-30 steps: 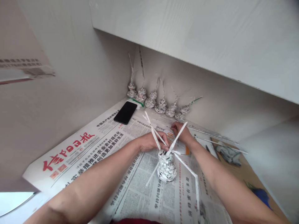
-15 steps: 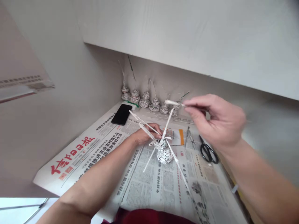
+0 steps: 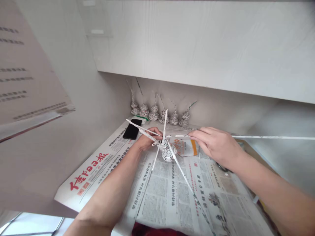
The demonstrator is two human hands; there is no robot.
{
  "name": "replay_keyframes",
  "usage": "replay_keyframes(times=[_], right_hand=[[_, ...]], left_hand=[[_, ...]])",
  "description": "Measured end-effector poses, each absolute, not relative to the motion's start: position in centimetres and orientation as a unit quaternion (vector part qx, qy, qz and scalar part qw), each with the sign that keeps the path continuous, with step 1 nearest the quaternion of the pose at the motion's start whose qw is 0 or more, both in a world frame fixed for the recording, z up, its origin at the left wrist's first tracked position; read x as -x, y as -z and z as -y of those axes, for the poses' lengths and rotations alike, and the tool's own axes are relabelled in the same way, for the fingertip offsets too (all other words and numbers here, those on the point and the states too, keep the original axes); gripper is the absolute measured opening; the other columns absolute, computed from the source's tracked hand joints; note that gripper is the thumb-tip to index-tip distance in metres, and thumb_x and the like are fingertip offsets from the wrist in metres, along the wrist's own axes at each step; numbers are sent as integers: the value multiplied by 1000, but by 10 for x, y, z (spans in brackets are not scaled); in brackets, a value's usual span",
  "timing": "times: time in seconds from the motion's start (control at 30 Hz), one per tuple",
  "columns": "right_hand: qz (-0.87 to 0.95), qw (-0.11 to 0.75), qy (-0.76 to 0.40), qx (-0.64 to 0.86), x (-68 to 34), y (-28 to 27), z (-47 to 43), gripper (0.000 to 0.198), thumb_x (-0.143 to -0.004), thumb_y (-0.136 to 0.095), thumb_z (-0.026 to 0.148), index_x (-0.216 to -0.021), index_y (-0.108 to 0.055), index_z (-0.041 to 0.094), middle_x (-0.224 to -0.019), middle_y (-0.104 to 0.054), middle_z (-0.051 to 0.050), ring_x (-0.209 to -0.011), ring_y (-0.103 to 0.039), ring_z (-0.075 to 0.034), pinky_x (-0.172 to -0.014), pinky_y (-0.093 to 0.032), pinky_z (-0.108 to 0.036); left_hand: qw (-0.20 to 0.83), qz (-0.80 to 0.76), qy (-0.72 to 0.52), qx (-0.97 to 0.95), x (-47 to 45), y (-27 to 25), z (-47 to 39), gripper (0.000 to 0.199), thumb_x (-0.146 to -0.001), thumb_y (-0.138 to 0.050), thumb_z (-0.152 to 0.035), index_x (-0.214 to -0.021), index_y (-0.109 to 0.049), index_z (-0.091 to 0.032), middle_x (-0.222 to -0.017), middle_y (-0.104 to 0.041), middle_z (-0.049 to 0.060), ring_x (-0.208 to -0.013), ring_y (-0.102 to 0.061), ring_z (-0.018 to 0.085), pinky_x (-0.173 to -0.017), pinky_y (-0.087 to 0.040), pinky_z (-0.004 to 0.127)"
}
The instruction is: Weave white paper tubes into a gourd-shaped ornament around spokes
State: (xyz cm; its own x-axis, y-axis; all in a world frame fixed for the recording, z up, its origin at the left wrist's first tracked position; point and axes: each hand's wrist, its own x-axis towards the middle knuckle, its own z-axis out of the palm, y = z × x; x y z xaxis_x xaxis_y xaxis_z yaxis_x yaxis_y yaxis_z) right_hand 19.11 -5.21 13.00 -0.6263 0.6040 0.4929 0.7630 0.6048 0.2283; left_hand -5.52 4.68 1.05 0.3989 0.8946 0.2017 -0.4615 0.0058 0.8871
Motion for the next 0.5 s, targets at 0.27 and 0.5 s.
replay_keyframes(times=[0.27,0.5], right_hand=[[868,136,237,414,-182,-120,47,21,-94,-44,22,-98,-65,23,-74,-62,-1,-71,-57,-17,-59,-39,-28],[866,109,234,428,-181,-116,47,20,-94,-45,20,-98,-65,24,-75,-63,-2,-72,-57,-17,-59,-37,-28]], left_hand=[[651,-247,-492,-523,57,-10,-48,30,-54,-83,-18,-65,-56,-13,-70,-69,1,-62,-60,14,-60,-44,25],[648,-243,-486,-534,57,-4,-52,30,-55,-84,-19,-67,-58,-12,-74,-69,3,-64,-62,14,-61,-46,26]])
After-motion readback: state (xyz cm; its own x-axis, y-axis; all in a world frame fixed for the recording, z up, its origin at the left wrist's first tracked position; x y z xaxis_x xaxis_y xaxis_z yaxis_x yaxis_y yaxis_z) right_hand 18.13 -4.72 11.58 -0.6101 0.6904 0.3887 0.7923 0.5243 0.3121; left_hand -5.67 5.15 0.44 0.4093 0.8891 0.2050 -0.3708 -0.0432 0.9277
